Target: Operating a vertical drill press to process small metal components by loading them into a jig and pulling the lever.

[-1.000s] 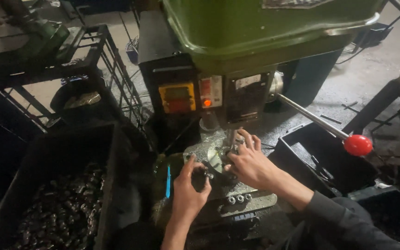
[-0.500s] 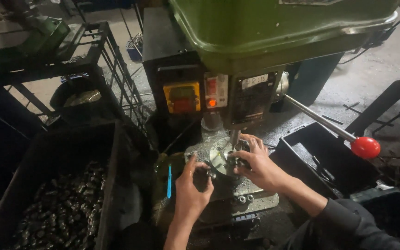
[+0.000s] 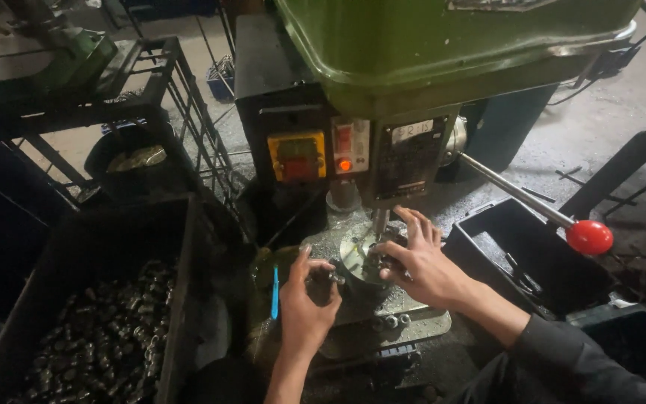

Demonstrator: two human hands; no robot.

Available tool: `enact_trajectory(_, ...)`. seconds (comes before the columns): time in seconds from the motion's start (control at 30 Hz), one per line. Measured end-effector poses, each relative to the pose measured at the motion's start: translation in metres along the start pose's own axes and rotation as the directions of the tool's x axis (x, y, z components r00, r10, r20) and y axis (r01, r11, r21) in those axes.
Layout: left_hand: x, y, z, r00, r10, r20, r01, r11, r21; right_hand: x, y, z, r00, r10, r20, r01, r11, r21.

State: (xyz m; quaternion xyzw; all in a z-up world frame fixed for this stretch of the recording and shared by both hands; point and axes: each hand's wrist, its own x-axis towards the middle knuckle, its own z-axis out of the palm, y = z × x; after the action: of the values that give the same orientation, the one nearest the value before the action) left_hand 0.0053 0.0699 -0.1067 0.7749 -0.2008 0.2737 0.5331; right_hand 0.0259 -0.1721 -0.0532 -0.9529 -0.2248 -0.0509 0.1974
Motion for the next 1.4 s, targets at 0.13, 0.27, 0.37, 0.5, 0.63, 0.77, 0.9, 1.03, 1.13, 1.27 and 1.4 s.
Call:
enact_trajectory(0.13, 0.000, -0.001, -0.001, 0.998, -0.057, 0.004, 0.058, 0.998, -0.026, 0.002, 0.015, 0.004, 0.994, -0.112, -0.014, 0.111, 0.990, -0.084)
enact_trajectory(0.27, -0.001, 0.000, 0.002, 1.000, -0.019, 0.009, 0.019, 1.000, 0.003, 0.002, 0.022, 0.000, 0.994, -0.078, 0.075, 0.084, 0.993, -0.087)
enact_trajectory(0.37, 0.001, 0.003, -0.001, 0.998, -0.057, 0.010, 0.057, 0.998, 0.003, 0.005, 0.031, 0.004, 0.980, -0.200, 0.008, 0.198, 0.961, -0.191)
enact_trajectory(0.5, 0.001, 0.000, 0.001, 0.998, -0.054, 0.015, 0.054, 0.999, -0.007, 0.006, 0.029, 0.004, 0.959, -0.280, -0.040, 0.240, 0.879, -0.413)
enact_trajectory(0.63, -0.001, -0.001, 0.001, 0.996, -0.076, 0.038, 0.077, 0.997, -0.003, 0.004, 0.022, 0.013, 0.971, -0.241, -0.012, 0.194, 0.811, -0.553)
enact_trajectory(0.77, 0.001, 0.004, -0.002, 0.996, -0.087, 0.020, 0.087, 0.996, 0.034, 0.003, -0.006, 0.010, 0.997, -0.067, 0.044, 0.079, 0.905, -0.418)
enact_trajectory(0.9, 0.003, 0.007, -0.004, 0.995, -0.094, 0.026, 0.094, 0.996, 0.007, 0.010, -0.036, 0.003, 0.963, 0.260, 0.072, -0.259, 0.966, -0.020)
enact_trajectory(1.03, 0.002, 0.001, -0.002, 0.999, -0.048, 0.013, 0.048, 0.999, -0.018, 0.011, -0.032, 0.012, 0.949, 0.308, 0.068, -0.315, 0.938, 0.147)
enact_trajectory(1.13, 0.003, 0.004, -0.002, 1.000, -0.024, -0.008, 0.024, 0.999, -0.025, 0.011, -0.030, 0.011, 0.889, 0.438, 0.134, -0.458, 0.847, 0.270)
enact_trajectory(1.27, 0.003, 0.007, 0.000, 0.992, -0.121, -0.036, 0.118, 0.990, -0.077, 0.004, -0.019, 0.004, 0.909, 0.399, 0.120, -0.410, 0.801, 0.436)
enact_trajectory(1.4, 0.003, 0.010, 0.005, 0.995, -0.079, -0.067, 0.076, 0.996, -0.038, -0.030, -0.006, 0.009, 0.906, 0.374, -0.197, -0.252, 0.852, 0.459)
